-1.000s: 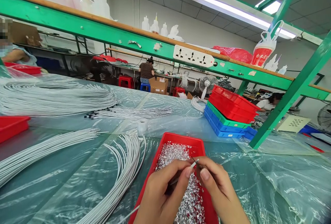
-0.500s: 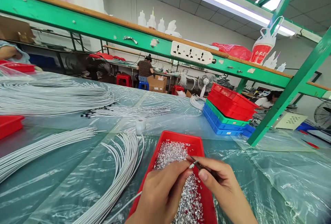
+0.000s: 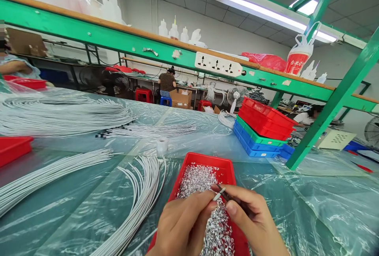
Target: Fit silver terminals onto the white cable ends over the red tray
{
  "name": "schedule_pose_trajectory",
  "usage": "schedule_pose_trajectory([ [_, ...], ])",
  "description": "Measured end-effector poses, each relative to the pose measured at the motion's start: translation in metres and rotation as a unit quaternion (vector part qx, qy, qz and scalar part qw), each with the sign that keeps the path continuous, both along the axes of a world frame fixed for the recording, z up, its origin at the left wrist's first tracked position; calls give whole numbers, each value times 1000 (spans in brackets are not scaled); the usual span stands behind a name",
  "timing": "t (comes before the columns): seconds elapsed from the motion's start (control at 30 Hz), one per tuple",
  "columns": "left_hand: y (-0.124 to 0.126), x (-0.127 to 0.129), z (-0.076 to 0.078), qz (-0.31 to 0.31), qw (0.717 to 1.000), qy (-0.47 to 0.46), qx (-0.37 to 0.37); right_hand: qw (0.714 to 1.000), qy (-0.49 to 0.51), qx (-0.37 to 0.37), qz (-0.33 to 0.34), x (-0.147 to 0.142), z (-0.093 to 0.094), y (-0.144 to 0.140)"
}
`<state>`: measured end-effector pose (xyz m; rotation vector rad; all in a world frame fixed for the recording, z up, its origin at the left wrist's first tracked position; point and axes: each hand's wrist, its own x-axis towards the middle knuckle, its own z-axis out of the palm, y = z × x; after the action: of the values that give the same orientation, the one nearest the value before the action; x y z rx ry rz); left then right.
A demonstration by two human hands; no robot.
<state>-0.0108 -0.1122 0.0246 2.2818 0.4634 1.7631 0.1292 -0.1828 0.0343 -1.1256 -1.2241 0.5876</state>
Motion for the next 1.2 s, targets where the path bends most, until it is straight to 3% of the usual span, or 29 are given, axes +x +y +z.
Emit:
schedule_pose_trajectory([
  [0.23, -9, -7, 10, 36, 998, -41, -14, 1000, 17, -13, -18, -5, -2, 14],
  [0.37, -6, -10, 19, -23, 999, -1, -37, 999, 21, 32, -31, -4, 8, 6],
  [0.57, -2, -13, 22, -104, 992, 51, -48, 980, -129, 79, -130, -2, 9, -10],
  [0.73, -4, -18, 24, -160, 978, 92, -95, 957, -229, 145, -102, 3, 11, -10],
  [0.93, 0, -22, 27, -169, 967, 144, -121, 949, -297, 99, -30, 14, 16, -11],
  [1.07, 4, -22, 22, -166, 961, 191, -109, 950, -303, 71, -37, 16, 15, -15],
  [1.2, 7, -19, 18, -130, 970, 199, -55, 962, -264, -11, -61, 15, 17, -18],
])
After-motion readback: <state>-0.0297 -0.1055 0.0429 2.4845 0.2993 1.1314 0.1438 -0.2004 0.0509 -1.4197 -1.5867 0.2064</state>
